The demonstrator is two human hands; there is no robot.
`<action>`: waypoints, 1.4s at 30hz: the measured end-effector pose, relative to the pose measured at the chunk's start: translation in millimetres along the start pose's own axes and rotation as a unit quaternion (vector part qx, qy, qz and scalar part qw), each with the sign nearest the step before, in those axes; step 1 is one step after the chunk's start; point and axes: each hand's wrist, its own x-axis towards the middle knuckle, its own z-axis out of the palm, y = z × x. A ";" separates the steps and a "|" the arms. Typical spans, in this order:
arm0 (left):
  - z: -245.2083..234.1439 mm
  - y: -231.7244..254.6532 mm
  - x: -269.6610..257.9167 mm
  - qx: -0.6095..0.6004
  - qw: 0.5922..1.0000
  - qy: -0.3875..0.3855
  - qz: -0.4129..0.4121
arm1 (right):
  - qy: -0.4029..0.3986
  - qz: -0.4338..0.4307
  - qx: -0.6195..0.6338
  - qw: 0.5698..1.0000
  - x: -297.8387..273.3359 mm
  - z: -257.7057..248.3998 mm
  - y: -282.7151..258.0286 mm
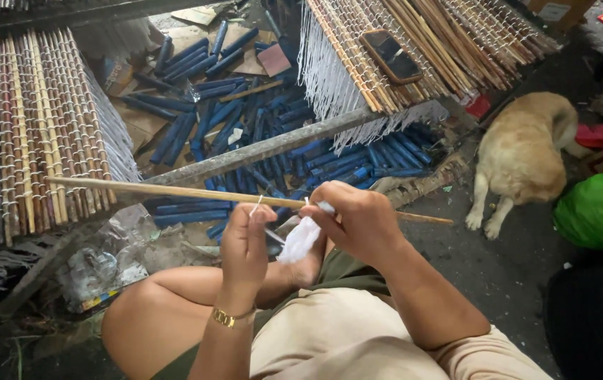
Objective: Tying multiple white strings onto a wooden stick at regular intervals to create a mesh or curtain-like structure.
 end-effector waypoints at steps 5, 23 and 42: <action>15.0 -1.8 -10.4 0.030 0.999 -0.028 -0.026 | -0.006 -0.006 0.008 1.000 1.0 2.1 -4.4; 8.8 33.4 -6.2 -0.009 0.996 0.003 -0.084 | -0.008 -0.015 -0.025 1.000 -1.2 0.6 -3.0; 24.1 5.2 0.2 -0.008 0.999 -0.032 -0.021 | -0.012 -0.056 0.015 0.998 10.6 -5.9 -6.1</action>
